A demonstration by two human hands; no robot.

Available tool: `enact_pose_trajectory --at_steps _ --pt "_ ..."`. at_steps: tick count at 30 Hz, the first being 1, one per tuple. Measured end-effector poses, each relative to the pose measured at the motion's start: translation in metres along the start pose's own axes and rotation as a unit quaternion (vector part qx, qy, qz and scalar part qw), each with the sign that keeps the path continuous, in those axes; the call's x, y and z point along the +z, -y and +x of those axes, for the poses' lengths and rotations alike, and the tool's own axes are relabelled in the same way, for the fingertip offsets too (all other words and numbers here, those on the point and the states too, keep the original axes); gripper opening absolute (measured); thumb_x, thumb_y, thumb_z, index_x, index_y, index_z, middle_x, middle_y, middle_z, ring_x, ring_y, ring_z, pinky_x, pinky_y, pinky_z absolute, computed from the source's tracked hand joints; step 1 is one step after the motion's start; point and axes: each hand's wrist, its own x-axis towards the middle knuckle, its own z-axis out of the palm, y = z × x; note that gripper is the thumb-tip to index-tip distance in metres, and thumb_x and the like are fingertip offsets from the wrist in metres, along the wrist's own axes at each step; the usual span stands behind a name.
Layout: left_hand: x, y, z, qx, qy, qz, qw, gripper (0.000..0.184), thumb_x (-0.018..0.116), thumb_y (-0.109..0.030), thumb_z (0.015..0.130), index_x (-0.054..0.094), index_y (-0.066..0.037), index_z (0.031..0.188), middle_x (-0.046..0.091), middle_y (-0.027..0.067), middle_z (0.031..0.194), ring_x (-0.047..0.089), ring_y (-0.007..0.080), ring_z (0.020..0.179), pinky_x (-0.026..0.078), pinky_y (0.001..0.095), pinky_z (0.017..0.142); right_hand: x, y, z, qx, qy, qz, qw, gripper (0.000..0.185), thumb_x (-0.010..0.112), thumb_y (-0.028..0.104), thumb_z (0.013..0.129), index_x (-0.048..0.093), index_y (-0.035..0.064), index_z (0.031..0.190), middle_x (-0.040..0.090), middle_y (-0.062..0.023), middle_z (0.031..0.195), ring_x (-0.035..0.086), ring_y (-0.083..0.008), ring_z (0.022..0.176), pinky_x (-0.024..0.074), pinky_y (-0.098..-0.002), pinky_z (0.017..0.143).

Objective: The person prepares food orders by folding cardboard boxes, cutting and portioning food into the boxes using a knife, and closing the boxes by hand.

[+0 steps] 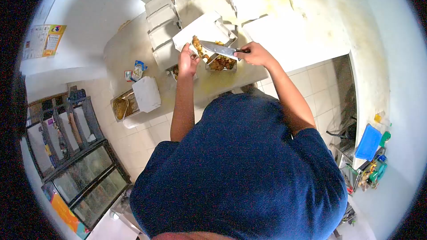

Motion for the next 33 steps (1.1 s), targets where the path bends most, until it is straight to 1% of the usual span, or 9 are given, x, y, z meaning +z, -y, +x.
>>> enact_pose_trajectory --at_steps 4,8,17,18,21,24,27,30,33 --pt "0.004 -0.003 -0.013 0.012 -0.025 0.091 0.995 0.032 0.050 -0.029 0.100 0.047 -0.013 0.129 0.053 0.0011 0.115 0.055 0.0177 0.096 0.049 0.0323 0.061 0.009 0.011 -0.012 -0.018 -0.105 -0.154 0.982 0.047 0.068 0.047 0.085 0.073 0.0010 0.097 0.072 -0.0196 0.091 0.071 -0.0337 0.087 0.0554 -0.0419 0.077" --pt "0.011 -0.004 -0.028 0.083 -0.030 0.099 0.991 0.025 0.048 -0.019 0.097 0.047 -0.014 0.121 0.063 0.0019 0.102 0.063 0.0106 0.074 0.048 0.0238 0.047 -0.001 0.052 -0.040 0.060 -0.116 -0.272 0.953 0.048 0.067 0.047 0.086 0.072 0.0014 0.097 0.071 -0.0222 0.099 0.069 -0.0371 0.094 0.0553 -0.0451 0.081" --pt "0.011 -0.003 -0.031 0.058 -0.017 0.021 0.998 0.029 0.051 -0.020 0.097 0.045 -0.016 0.125 0.061 0.0028 0.107 0.062 0.0133 0.083 0.047 0.0244 0.052 0.016 0.008 -0.004 0.022 -0.053 -0.069 0.996 0.047 0.067 0.048 0.084 0.073 0.0009 0.088 0.071 -0.0237 0.093 0.068 -0.0389 0.095 0.0534 -0.0436 0.083" --pt "0.011 -0.001 -0.031 0.055 -0.025 0.001 0.998 0.030 0.052 -0.020 0.097 0.045 -0.017 0.126 0.060 0.0028 0.110 0.061 0.0139 0.086 0.048 0.0251 0.054 0.020 0.008 -0.006 0.007 -0.064 -0.040 0.997 0.050 0.065 0.047 0.086 0.071 -0.0030 0.081 0.069 -0.0236 0.077 0.070 -0.0369 0.082 0.0538 -0.0434 0.078" --pt "0.001 0.021 -0.018 0.070 -0.047 -0.087 0.993 0.034 0.052 -0.030 0.098 0.044 -0.020 0.130 0.055 0.0024 0.121 0.058 0.0151 0.098 0.050 0.0278 0.061 0.009 0.023 -0.014 0.043 -0.002 -0.054 0.998 0.046 0.061 0.042 0.094 0.072 -0.0031 0.096 0.061 -0.0107 0.058 0.059 -0.0199 0.046 0.0492 -0.0354 0.051" --pt "0.004 0.033 -0.027 0.115 -0.010 -0.173 0.978 0.040 0.049 -0.042 0.098 0.044 -0.023 0.133 0.052 0.0019 0.128 0.054 0.0150 0.106 0.048 0.0272 0.066 0.002 0.033 -0.018 0.062 0.022 -0.022 0.998 0.047 0.057 0.041 0.097 0.070 -0.0042 0.097 0.058 -0.0088 0.055 0.057 -0.0192 0.042 0.0470 -0.0342 0.045" --pt "0.015 0.039 -0.033 0.102 -0.049 -0.184 0.976 0.048 0.047 -0.052 0.096 0.044 -0.022 0.133 0.052 0.0018 0.129 0.054 0.0150 0.105 0.047 0.0265 0.067 0.005 0.038 -0.017 0.051 0.000 0.014 0.999 0.048 0.054 0.041 0.099 0.069 -0.0047 0.096 0.056 -0.0078 0.054 0.057 -0.0193 0.043 0.0470 -0.0338 0.043" --pt "0.010 0.042 -0.024 0.060 -0.011 -0.247 0.967 0.036 0.040 -0.039 0.104 0.050 -0.011 0.126 0.054 0.0011 0.117 0.055 0.0163 0.092 0.050 0.0292 0.063 0.012 0.044 -0.018 0.021 -0.026 0.054 0.998 0.059 0.054 0.044 0.097 0.064 -0.0077 0.073 0.060 -0.0154 0.053 0.064 -0.0273 0.048 0.0532 -0.0426 0.052" --pt "-0.002 0.044 -0.019 0.053 0.111 -0.245 0.962 0.035 0.042 -0.039 0.104 0.051 -0.012 0.124 0.059 0.0007 0.110 0.057 0.0155 0.089 0.050 0.0296 0.062 0.010 0.056 -0.027 -0.029 -0.052 -0.037 0.998 0.057 0.056 0.044 0.096 0.066 -0.0092 0.079 0.065 -0.0225 0.064 0.068 -0.0366 0.061 0.0553 -0.0461 0.065"
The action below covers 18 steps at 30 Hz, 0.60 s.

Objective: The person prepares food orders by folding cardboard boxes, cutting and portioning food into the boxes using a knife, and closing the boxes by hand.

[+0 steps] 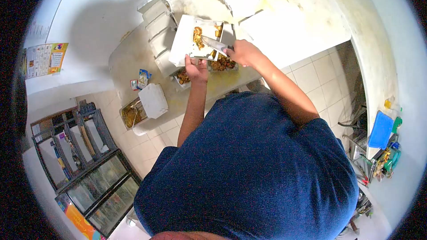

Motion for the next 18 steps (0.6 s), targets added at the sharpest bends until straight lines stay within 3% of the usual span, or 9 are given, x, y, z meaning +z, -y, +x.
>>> enact_pose_trajectory --at_steps 3,6,9,12,15,18 --pt "0.005 0.003 -0.001 0.001 -0.079 0.028 0.996 0.036 0.042 -0.040 0.104 0.052 -0.011 0.123 0.062 0.0011 0.106 0.058 0.0155 0.086 0.050 0.0294 0.062 0.014 -0.007 0.011 -0.017 -0.079 -0.114 0.990 0.054 0.057 0.043 0.094 0.067 -0.0086 0.083 0.067 -0.0282 0.077 0.068 -0.0431 0.077 0.0541 -0.0477 0.074" --pt "-0.002 0.003 0.003 -0.008 -0.060 0.041 0.997 0.037 0.043 -0.041 0.104 0.052 -0.012 0.125 0.061 0.0002 0.108 0.058 0.0151 0.088 0.050 0.0293 0.062 0.011 -0.010 0.012 -0.043 -0.048 -0.100 0.993 0.053 0.058 0.044 0.094 0.069 -0.0064 0.083 0.067 -0.0302 0.082 0.067 -0.0438 0.085 0.0534 -0.0487 0.073" --pt "-0.001 -0.008 0.004 -0.051 -0.057 0.029 0.997 0.033 0.050 -0.034 0.101 0.049 -0.013 0.127 0.057 0.0025 0.118 0.055 0.0170 0.098 0.046 0.0301 0.062 0.009 -0.011 0.008 -0.072 -0.061 -0.084 0.992 0.049 0.059 0.043 0.094 0.069 -0.0046 0.085 0.066 -0.0276 0.075 0.068 -0.0404 0.073 0.0534 -0.0465 0.068" --pt "0.010 -0.019 -0.002 -0.030 -0.120 0.119 0.985 0.037 0.053 -0.034 0.099 0.047 -0.013 0.129 0.055 0.0032 0.119 0.056 0.0182 0.097 0.046 0.0309 0.062 -0.001 -0.010 0.005 -0.041 0.021 0.010 0.999 0.046 0.062 0.042 0.093 0.070 -0.0030 0.087 0.065 -0.0223 0.066 0.066 -0.0331 0.057 0.0524 -0.0419 0.059" --pt "0.005 -0.029 0.005 -0.037 -0.104 0.149 0.983 0.039 0.055 -0.035 0.098 0.045 -0.013 0.129 0.056 0.0039 0.118 0.057 0.0193 0.097 0.046 0.0307 0.061 0.002 -0.019 0.006 -0.076 0.014 0.066 0.995 0.046 0.063 0.042 0.093 0.070 -0.0029 0.090 0.062 -0.0172 0.060 0.060 -0.0257 0.046 0.0502 -0.0369 0.052" --pt "0.001 -0.036 0.009 -0.049 -0.041 0.164 0.984 0.038 0.056 -0.034 0.098 0.046 -0.013 0.128 0.057 0.0043 0.118 0.058 0.0193 0.096 0.047 0.0311 0.061 0.007 -0.027 0.010 -0.015 0.044 0.094 0.994 0.047 0.064 0.044 0.092 0.070 -0.0024 0.098 0.064 -0.0157 0.062 0.061 -0.0250 0.047 0.0503 -0.0363 0.052"
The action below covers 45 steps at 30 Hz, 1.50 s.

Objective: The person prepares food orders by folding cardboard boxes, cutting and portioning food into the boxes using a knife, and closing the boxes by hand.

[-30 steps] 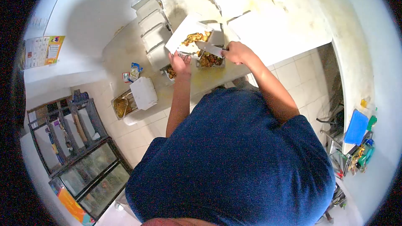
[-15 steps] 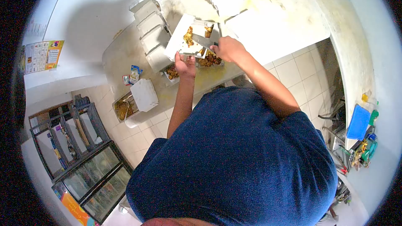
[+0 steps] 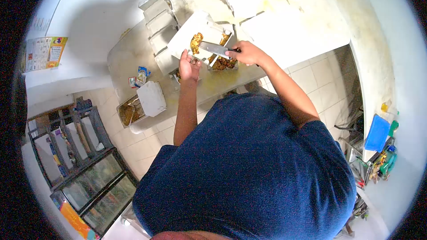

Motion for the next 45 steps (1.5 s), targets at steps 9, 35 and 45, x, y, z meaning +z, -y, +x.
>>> enact_pose_trajectory --at_steps 9,35,45 --pt "0.038 -0.015 -0.032 0.020 -0.059 0.144 0.988 0.042 0.058 -0.030 0.097 0.044 -0.016 0.133 0.056 0.0064 0.119 0.060 0.0162 0.084 0.048 0.0261 0.052 0.017 -0.032 0.010 -0.081 -0.028 -0.064 0.994 0.048 0.062 0.047 0.094 0.071 0.0024 0.108 0.054 -0.0058 0.054 0.053 -0.0153 0.042 0.0452 -0.0325 0.044" --pt "0.011 -0.014 -0.009 -0.066 -0.015 0.098 0.993 0.032 0.061 -0.034 0.095 0.050 -0.019 0.122 0.053 0.0011 0.106 0.058 0.0150 0.087 0.046 0.0285 0.055 0.031 -0.051 0.001 0.022 0.096 0.215 0.972 0.032 0.062 0.038 0.098 0.065 0.0075 0.092 0.048 0.0004 0.054 0.043 -0.0074 0.041 0.0320 -0.0251 0.038" --pt "0.013 -0.009 -0.004 -0.049 -0.033 0.074 0.995 0.045 0.065 -0.041 0.092 0.051 -0.016 0.126 0.054 -0.0002 0.108 0.053 0.0148 0.090 0.045 0.0283 0.062 0.037 -0.058 0.003 0.005 0.065 0.248 0.966 0.034 0.060 0.034 0.100 0.059 0.0079 0.078 0.047 0.0023 0.053 0.040 -0.0060 0.040 0.0292 -0.0244 0.037"
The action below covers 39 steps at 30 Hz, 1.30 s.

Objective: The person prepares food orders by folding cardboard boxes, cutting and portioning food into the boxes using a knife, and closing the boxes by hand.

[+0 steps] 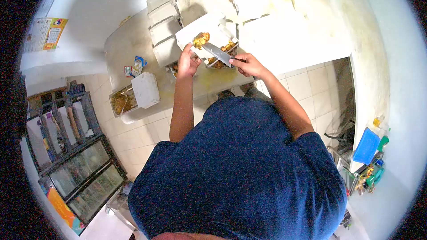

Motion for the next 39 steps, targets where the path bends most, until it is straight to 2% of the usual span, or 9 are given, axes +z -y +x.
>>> enact_pose_trajectory --at_steps 8,11,12,19,20,24,33,34,39 --pt "-0.039 0.006 0.014 0.079 -0.072 -0.010 0.994 0.039 0.057 -0.028 0.098 0.047 -0.018 0.134 0.058 0.0003 0.107 0.056 0.0111 0.077 0.048 0.0235 0.049 -0.028 0.006 -0.036 0.004 0.007 -0.003 1.000 0.032 0.062 0.032 0.099 0.061 0.0073 0.078 0.048 0.0023 0.053 0.040 -0.0052 0.039 0.0288 -0.0238 0.036" --pt "-0.063 0.004 0.029 0.100 -0.121 -0.051 0.986 0.022 0.057 -0.034 0.098 0.056 -0.013 0.104 0.060 -0.0007 0.081 0.056 0.0095 0.062 0.047 0.0269 0.047 -0.038 -0.001 -0.057 0.027 0.011 -0.025 0.999 0.030 0.060 0.030 0.100 0.062 0.0050 0.084 0.049 0.0026 0.053 0.041 -0.0051 0.039 0.0308 -0.0230 0.036" --pt "-0.077 0.002 0.034 0.083 -0.109 -0.073 0.988 0.030 0.058 -0.027 0.097 0.051 -0.016 0.124 0.058 0.0008 0.098 0.054 0.0107 0.069 0.047 0.0276 0.048 -0.043 -0.014 -0.058 0.037 0.013 -0.016 0.999 0.029 0.059 0.029 0.100 0.063 0.0042 0.084 0.050 0.0020 0.054 0.042 -0.0055 0.039 0.0313 -0.0231 0.036" --pt "-0.089 0.001 0.040 0.115 -0.081 -0.110 0.984 0.029 0.062 -0.028 0.094 0.050 -0.014 0.117 0.054 0.0004 0.091 0.055 0.0126 0.074 0.049 0.0287 0.052 -0.025 -0.051 -0.020 0.079 -0.017 -0.097 0.992 0.036 0.064 0.038 0.096 0.067 0.0039 0.084 0.049 0.0019 0.055 0.043 -0.0069 0.042 0.0336 -0.0245 0.038" --pt "-0.088 0.001 0.040 0.113 -0.084 -0.104 0.985 0.030 0.062 -0.029 0.094 0.050 -0.014 0.118 0.054 0.0003 0.094 0.055 0.0126 0.077 0.049 0.0289 0.053 -0.022 -0.044 -0.013 0.108 -0.008 -0.149 0.983 0.036 0.061 0.035 0.096 0.068 0.0003 0.094 0.056 -0.0056 0.059 0.056 -0.0152 0.049 0.0441 -0.0313 0.046" --pt "-0.087 -0.001 0.039 0.111 -0.052 -0.102 0.987 0.037 0.064 -0.034 0.095 0.050 -0.014 0.123 0.054 0.0004 0.106 0.054 0.0128 0.088 0.049 0.0291 0.058 -0.023 -0.053 -0.001 0.039 -0.120 -0.456 0.881 0.038 0.063 0.037 0.091 0.068 0.0016 0.102 0.069 -0.0208 0.081 0.067 -0.0367 0.085 0.0510 -0.0449 0.079" --pt "-0.068 -0.027 0.008 0.103 0.019 -0.065 0.992 0.044 0.060 -0.042 0.098 0.047 -0.017 0.133 0.056 0.0000 0.119 0.056 0.0141 0.094 0.046 0.0294 0.065 -0.039 0.058 -0.073 -0.063 -0.138 -0.386 0.910 0.025 0.063 0.030 0.093 0.068 0.0074 0.102 0.069 -0.0186 0.086 0.067 -0.0375 0.083 0.0511 -0.0465 0.072" --pt "-0.064 -0.030 0.011 0.106 0.004 -0.057 0.993 0.044 0.059 -0.042 0.099 0.047 -0.017 0.133 0.056 -0.0006 0.121 0.056 0.0141 0.095 0.046 0.0300 0.066 -0.036 0.059 -0.066 -0.167 -0.163 -0.391 0.891 0.020 0.064 0.026 0.092 0.070 0.0084 0.101 0.068 -0.0166 0.085 0.066 -0.0359 0.082 0.0514 -0.0455 0.071" --pt "-0.047 -0.036 0.018 0.112 0.079 -0.038 0.990 0.045 0.060 -0.038 0.099 0.044 -0.018 0.135 0.056 -0.0016 0.125 0.056 0.0155 0.100 0.043 0.0332 0.077 -0.009 0.096 -0.022 -0.221 -0.258 -0.566 0.751 0.021 0.067 0.026 0.089 0.071 0.0115 0.104 0.063 -0.0102 0.085 0.064 -0.0279 0.088 0.0527 -0.0417 0.073"
